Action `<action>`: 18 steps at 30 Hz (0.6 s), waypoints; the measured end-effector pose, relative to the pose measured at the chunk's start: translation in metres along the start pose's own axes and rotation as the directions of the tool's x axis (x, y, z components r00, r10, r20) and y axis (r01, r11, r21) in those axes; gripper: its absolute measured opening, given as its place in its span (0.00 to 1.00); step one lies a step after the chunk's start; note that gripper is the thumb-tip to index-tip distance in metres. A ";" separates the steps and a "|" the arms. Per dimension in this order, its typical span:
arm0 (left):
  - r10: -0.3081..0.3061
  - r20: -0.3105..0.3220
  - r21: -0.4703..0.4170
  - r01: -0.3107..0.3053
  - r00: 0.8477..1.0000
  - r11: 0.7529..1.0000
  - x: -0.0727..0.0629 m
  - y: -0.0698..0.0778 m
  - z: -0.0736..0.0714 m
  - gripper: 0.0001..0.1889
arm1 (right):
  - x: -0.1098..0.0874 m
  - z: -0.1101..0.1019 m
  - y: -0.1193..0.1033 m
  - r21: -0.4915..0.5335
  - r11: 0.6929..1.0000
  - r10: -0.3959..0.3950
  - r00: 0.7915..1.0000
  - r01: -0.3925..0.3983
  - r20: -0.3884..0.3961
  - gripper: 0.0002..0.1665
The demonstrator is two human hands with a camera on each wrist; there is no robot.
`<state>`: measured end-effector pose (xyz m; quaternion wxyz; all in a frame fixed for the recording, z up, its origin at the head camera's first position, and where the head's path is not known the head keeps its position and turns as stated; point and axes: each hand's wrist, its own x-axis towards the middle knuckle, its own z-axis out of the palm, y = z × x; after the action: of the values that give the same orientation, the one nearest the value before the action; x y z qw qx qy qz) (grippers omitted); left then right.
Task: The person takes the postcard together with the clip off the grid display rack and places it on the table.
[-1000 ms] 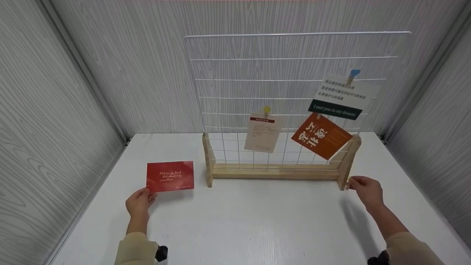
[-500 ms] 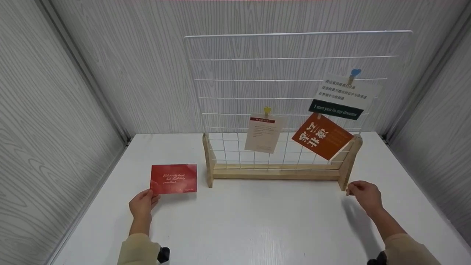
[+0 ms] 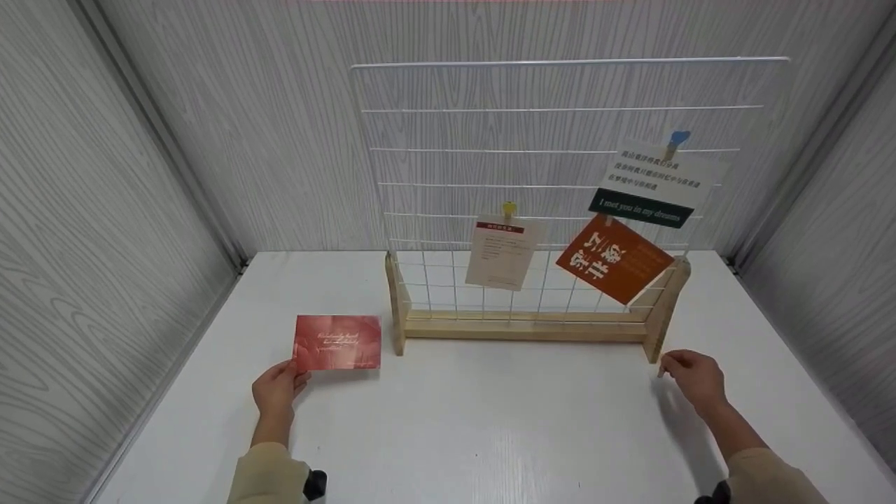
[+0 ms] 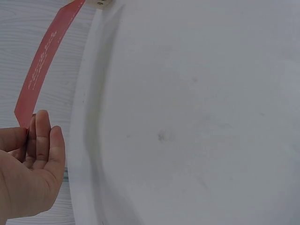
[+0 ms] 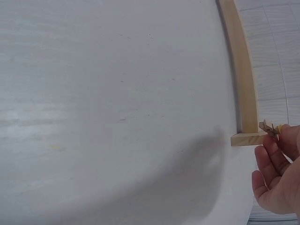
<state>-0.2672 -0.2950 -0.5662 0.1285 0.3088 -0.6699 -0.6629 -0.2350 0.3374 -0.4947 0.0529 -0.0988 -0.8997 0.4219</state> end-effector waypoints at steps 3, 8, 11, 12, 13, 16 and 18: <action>0.003 -0.009 0.009 -0.003 1.000 1.000 0.001 -0.002 0.002 0.17 | 0.000 0.000 0.002 -0.001 1.000 -0.002 1.000 0.002 -0.001 0.19; 0.045 -0.002 -0.008 -0.045 0.999 0.999 -0.001 -0.004 0.003 0.16 | 0.001 0.002 0.006 -0.049 0.998 -0.027 1.000 0.027 0.000 0.19; 0.058 -0.001 -0.022 -0.058 0.998 0.998 -0.003 -0.004 0.004 0.15 | 0.001 0.002 0.008 -0.071 0.997 -0.026 1.000 0.026 -0.001 0.19; 0.054 0.001 -0.019 -0.054 0.999 0.998 -0.004 -0.003 0.004 0.16 | 0.001 0.002 0.008 -0.074 0.997 -0.023 1.000 0.023 -0.002 0.18; 0.050 0.002 -0.017 -0.050 0.999 0.999 -0.005 -0.002 0.004 0.16 | 0.002 0.003 0.008 -0.077 0.997 -0.020 1.000 0.020 -0.002 0.18; 0.033 0.025 -0.021 -0.033 0.999 0.999 -0.011 0.004 0.003 0.17 | 0.002 0.004 0.009 -0.088 0.996 -0.010 1.000 0.010 0.001 0.18; 0.022 0.037 -0.017 -0.021 0.999 1.000 -0.015 0.009 0.003 0.17 | 0.001 0.004 0.010 -0.097 0.995 -0.007 1.000 0.008 0.005 0.17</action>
<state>-0.2591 -0.2843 -0.5544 0.1258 0.2881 -0.6699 -0.6726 -0.2357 0.3406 -0.5051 0.0474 -0.0968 -0.9195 0.3780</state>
